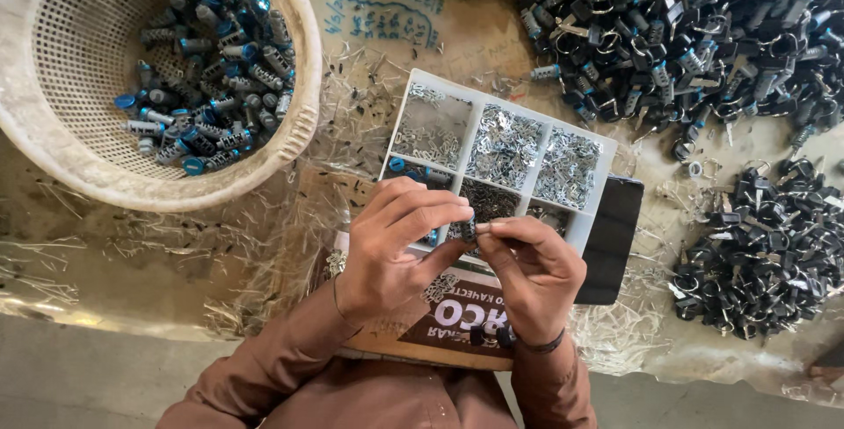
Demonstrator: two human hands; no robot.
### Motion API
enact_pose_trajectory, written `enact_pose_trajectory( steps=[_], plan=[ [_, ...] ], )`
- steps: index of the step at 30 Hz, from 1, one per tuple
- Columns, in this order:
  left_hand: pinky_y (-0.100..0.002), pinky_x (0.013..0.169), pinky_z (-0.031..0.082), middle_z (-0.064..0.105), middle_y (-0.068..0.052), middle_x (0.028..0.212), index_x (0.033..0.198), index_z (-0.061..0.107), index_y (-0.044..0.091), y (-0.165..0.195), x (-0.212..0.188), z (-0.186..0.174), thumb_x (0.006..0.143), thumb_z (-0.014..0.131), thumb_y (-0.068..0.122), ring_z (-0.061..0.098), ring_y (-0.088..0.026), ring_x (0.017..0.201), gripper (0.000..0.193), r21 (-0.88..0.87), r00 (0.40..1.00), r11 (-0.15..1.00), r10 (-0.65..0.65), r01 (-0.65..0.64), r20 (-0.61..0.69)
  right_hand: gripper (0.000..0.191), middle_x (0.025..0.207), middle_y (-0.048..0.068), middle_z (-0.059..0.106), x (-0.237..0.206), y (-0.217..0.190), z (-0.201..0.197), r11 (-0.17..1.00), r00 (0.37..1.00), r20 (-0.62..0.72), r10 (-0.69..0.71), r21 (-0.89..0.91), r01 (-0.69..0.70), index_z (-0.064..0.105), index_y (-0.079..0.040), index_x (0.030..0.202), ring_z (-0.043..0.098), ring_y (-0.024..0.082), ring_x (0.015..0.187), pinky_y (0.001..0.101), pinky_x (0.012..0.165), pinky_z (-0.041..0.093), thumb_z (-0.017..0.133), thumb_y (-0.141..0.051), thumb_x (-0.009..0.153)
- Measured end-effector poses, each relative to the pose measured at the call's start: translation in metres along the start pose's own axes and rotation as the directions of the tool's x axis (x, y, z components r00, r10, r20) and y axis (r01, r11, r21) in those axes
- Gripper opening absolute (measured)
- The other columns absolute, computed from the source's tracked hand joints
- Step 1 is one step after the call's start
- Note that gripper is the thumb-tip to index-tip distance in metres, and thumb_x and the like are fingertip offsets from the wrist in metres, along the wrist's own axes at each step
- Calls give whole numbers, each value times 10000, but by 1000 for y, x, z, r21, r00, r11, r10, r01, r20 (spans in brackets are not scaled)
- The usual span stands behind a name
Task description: The person picks small metal clamp components from a compartment organizer box and assembles them together by hand, pressing the pieces into place, then places the finished assemblies into a plastic basket beside the work area.
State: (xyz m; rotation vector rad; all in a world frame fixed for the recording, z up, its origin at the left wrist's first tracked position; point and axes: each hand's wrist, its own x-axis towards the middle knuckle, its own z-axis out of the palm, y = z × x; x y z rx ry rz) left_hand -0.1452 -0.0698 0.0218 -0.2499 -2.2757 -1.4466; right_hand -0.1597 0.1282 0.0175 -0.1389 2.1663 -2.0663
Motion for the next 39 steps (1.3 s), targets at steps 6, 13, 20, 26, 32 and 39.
enact_pose_trajectory(
  steps=[6,13,20,26,32,39],
  plan=[
    [-415,1016,512,712,-33,1191,1178,703,129,0,0,-1,782,876,81,652,-268,1083,434,5,1000,1000,7,-7,7,177,991,108,743,3,-2,0,998,999,-2,-43,-55,43,702,51,1052,697,108,906,219,776,566,730,137,900],
    [-408,984,512,707,-40,1178,1170,722,114,1,2,0,809,869,79,643,-268,1057,392,39,998,997,63,-63,14,164,901,75,737,4,-9,2,966,993,-17,-120,-231,112,718,33,998,678,75,823,196,714,528,793,87,863],
    [-412,1017,516,706,-36,1221,1200,720,120,-1,-3,-1,850,848,64,661,-246,1091,377,-14,993,993,118,-117,31,228,915,53,759,17,-7,-10,982,994,99,-48,-180,65,743,-23,1013,727,76,816,215,698,574,857,-1,817],
    [-385,988,517,714,-31,1217,1189,722,120,-1,-3,-3,826,853,104,647,-247,1050,386,-38,999,999,30,-29,27,277,970,59,655,27,-12,-8,747,956,10,-293,-622,235,754,-51,1003,556,142,720,271,621,457,885,-90,762],
    [-392,986,512,715,-31,1213,1187,721,123,0,1,-2,829,864,115,642,-255,1036,385,15,999,999,43,-43,17,122,924,30,670,34,-19,12,367,897,274,-348,-840,399,786,-96,977,595,235,864,340,757,495,818,-103,859],
    [-414,996,509,704,-36,1189,1201,714,134,-1,-1,-5,818,875,150,646,-269,1057,416,26,999,999,37,-37,0,49,898,26,628,19,-32,3,900,989,33,-142,-412,142,758,-25,947,538,129,783,261,676,408,764,-37,899]
  ],
)
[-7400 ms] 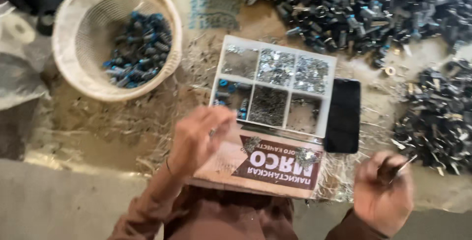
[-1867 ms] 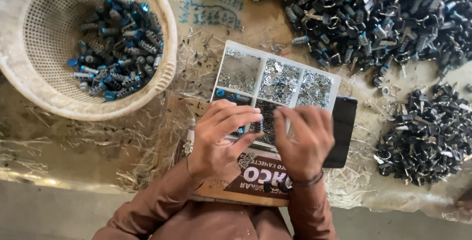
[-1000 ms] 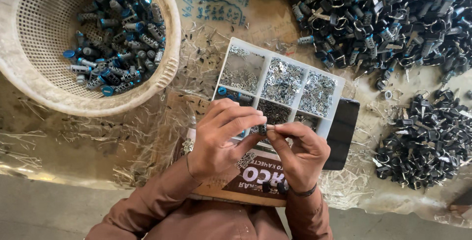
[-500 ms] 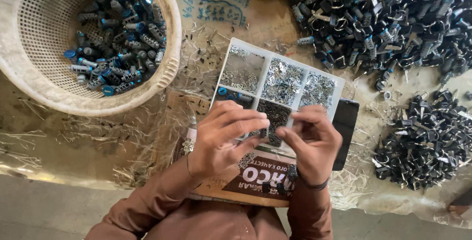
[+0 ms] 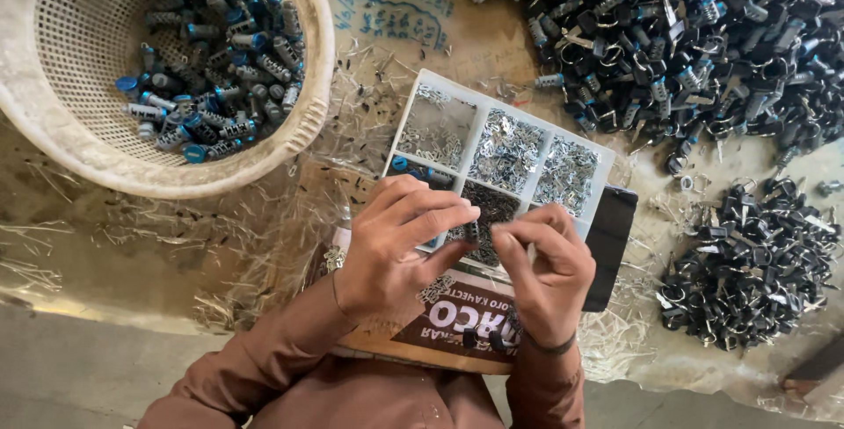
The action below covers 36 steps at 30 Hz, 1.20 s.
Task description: The person picks small metal clamp components from a compartment organizer box and assembles them together by hand, pressing the pieces into place, then places the finished assemblies into a plastic basket beside the work area.
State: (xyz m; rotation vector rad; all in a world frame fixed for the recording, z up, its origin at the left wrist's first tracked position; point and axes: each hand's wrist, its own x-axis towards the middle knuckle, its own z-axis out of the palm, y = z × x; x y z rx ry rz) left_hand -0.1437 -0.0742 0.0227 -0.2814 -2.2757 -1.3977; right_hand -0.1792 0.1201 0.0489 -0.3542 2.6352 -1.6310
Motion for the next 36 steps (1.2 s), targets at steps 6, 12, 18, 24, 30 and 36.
enact_pose_trajectory(
  steps=[6,12,18,24,30,36],
  plan=[
    [-415,973,501,683,-29,1122,1201,719,152,-2,-3,0,788,893,168,631,-270,1029,449,28,1000,1000,12,-12,-7,82,958,39,607,-5,3,7,995,995,57,-80,62,77,741,9,1024,531,117,875,247,747,410,732,-17,947],
    [-418,1000,484,667,-27,1111,1201,718,153,-3,-5,-1,783,895,165,625,-264,1037,454,38,1000,999,22,-21,-21,114,956,32,615,-5,5,10,993,995,59,-76,94,70,747,-2,1033,533,105,860,234,728,408,757,17,920],
    [-421,1018,481,652,-19,1138,1232,710,142,-2,-6,1,794,896,137,596,-283,1072,476,72,999,996,53,-53,0,139,894,30,627,-8,10,15,999,999,-7,-33,35,34,768,5,976,486,85,739,227,622,353,806,32,845],
    [-416,1009,484,651,-24,1147,1234,712,146,-2,-7,0,801,889,131,598,-274,1066,468,50,1000,998,29,-29,4,109,918,29,623,-7,18,11,984,998,64,-14,179,3,750,11,990,533,88,804,223,664,389,775,32,887],
    [-413,1004,487,657,-29,1153,1233,713,141,-2,-6,1,805,881,132,609,-273,1061,460,35,1000,999,16,-16,5,93,925,34,634,-5,22,10,986,996,86,-20,166,6,743,15,995,556,99,842,225,708,416,760,19,903],
    [-419,1000,483,658,-36,1146,1232,717,128,-2,-5,-1,805,876,142,608,-277,1053,456,40,999,999,27,-28,19,103,920,34,644,2,19,6,985,992,124,18,167,-39,764,13,994,555,98,835,224,709,416,776,6,891]
  ],
)
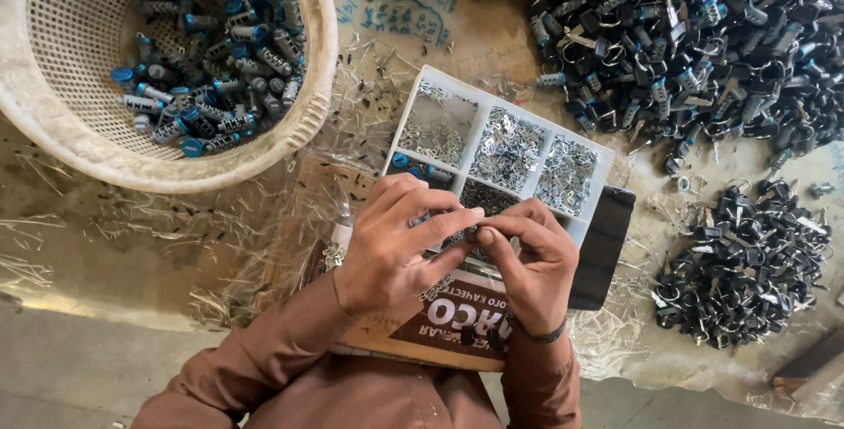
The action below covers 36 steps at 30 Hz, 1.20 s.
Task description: The person picks small metal clamp components from a compartment organizer box and assembles them together by hand, pressing the pieces into place, then places the finished assemblies into a plastic basket beside the work area.
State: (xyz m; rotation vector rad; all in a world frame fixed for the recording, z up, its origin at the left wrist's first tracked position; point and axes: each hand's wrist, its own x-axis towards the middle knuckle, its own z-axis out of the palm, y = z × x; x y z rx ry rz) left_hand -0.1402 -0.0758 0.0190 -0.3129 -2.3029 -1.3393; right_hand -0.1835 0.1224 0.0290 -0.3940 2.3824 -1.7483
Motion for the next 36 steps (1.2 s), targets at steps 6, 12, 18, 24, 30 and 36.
enact_pose_trajectory(
  steps=[6,12,18,24,30,36],
  plan=[
    [-417,1008,485,658,-37,1144,1212,725,133,0,3,1,863,856,184,603,-279,1054,376,18,1000,1000,4,-3,-28,174,933,38,661,10,-8,2,858,951,-219,-216,-508,78,791,-52,984,567,131,812,235,621,422,867,-91,833],
    [-420,1007,487,668,-41,1140,1214,723,112,2,3,1,865,847,170,610,-286,1044,375,29,999,1000,6,-5,-33,118,875,14,664,20,-7,10,604,956,45,-290,-766,219,798,-103,920,565,205,818,322,692,472,865,-119,825],
    [-430,1014,481,667,-39,1139,1230,719,125,1,4,-2,856,851,183,614,-278,1055,401,33,1000,999,7,-6,-4,63,893,29,630,4,-12,-2,942,979,-132,-152,-319,104,731,-29,910,554,136,829,278,726,434,777,-73,907],
    [-429,1027,485,667,-22,1142,1229,717,140,0,2,0,826,877,164,617,-278,1071,434,46,1000,999,11,-11,-2,51,939,45,613,-3,-10,1,991,994,-37,-104,-82,101,717,11,956,541,131,871,260,771,420,741,-15,920],
    [-427,1030,488,669,-17,1148,1231,714,139,-2,1,0,799,902,151,614,-279,1077,472,19,1000,1000,3,-3,-9,64,937,43,608,-1,-9,6,994,997,-35,-71,-83,68,731,13,976,537,133,864,257,764,410,747,-2,916],
    [-429,1036,480,655,-16,1152,1240,711,137,-1,0,0,803,894,129,602,-270,1077,475,13,1000,1000,26,-26,-1,53,925,39,620,0,-8,6,994,995,-39,-89,-67,87,731,5,974,539,124,855,254,749,411,748,-7,925]
  ],
)
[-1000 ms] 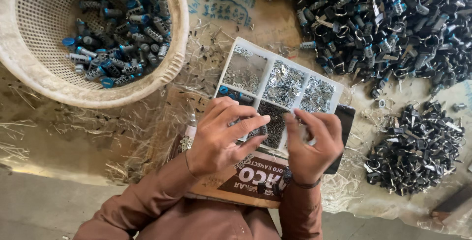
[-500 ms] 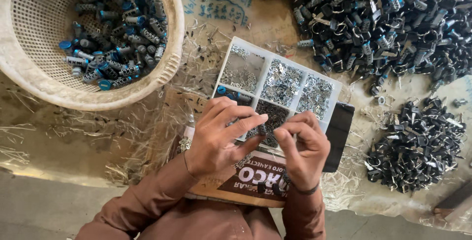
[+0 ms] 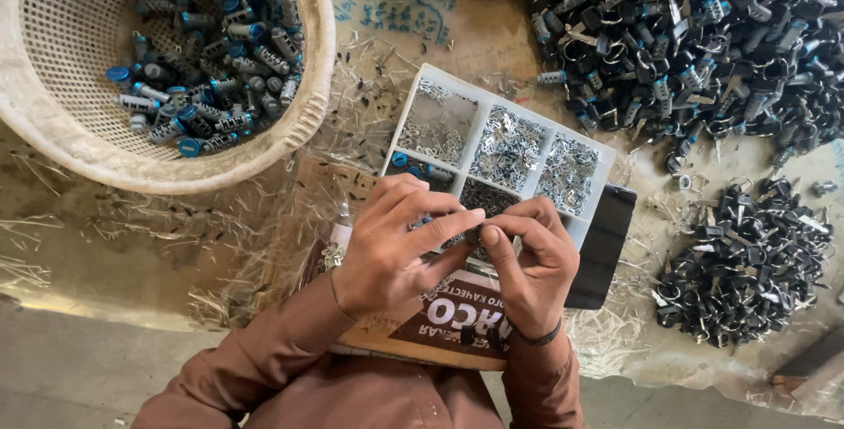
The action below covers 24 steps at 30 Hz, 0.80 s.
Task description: The person picks small metal clamp components from a compartment organizer box and assembles them together by hand, pressing the pieces into place, then places the finished assemblies into a plastic basket beside the work area.
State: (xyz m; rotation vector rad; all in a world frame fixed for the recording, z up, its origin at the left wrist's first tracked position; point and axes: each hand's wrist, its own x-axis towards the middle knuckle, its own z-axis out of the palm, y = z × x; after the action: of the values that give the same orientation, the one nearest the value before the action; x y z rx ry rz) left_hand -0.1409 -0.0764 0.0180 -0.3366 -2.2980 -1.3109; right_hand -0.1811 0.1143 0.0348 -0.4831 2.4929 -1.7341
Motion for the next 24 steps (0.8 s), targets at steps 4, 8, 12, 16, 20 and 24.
enact_pose_trajectory(
  steps=[4,8,12,16,20,24],
  plan=[
    [-432,1031,471,653,-14,1150,1247,709,125,-1,0,0,824,879,93,602,-262,1067,456,14,999,999,33,-33,16,64,879,31,630,-1,0,3,998,999,-31,-14,-56,12,745,2,952,533,111,795,243,688,393,777,-21,902],
    [-431,1033,473,656,-15,1158,1254,714,121,0,0,-1,826,870,74,603,-259,1064,458,35,999,999,40,-41,23,100,840,28,621,-4,2,4,994,997,-76,14,-105,-22,767,-1,922,500,91,713,225,597,350,813,-40,843],
    [-422,1022,481,662,-12,1149,1232,722,132,2,0,-1,817,888,106,599,-257,1061,448,22,1000,1000,20,-20,-5,60,876,22,624,-5,5,-1,997,997,-16,74,29,-74,763,8,957,526,90,784,227,665,385,762,-26,908],
    [-422,1015,486,672,-19,1137,1216,722,125,2,0,1,804,906,153,602,-271,1058,452,21,1000,1000,3,-2,-23,52,896,23,618,-7,7,-1,995,999,-12,50,90,-49,753,18,980,527,92,817,228,708,403,735,-25,956],
    [-428,1017,483,675,-20,1121,1213,722,116,1,-1,0,808,913,175,617,-262,1041,452,35,1000,999,14,-13,-13,51,889,21,620,-7,8,1,997,999,-25,41,68,-39,751,17,968,528,90,807,225,696,399,746,-30,949],
    [-429,1033,480,678,-17,1121,1213,718,120,1,-2,0,814,911,181,629,-243,1045,447,43,1000,999,26,-26,-3,49,884,18,624,-8,8,2,995,998,-37,54,80,-51,752,18,966,528,85,799,220,688,394,753,-24,940]
  ],
)
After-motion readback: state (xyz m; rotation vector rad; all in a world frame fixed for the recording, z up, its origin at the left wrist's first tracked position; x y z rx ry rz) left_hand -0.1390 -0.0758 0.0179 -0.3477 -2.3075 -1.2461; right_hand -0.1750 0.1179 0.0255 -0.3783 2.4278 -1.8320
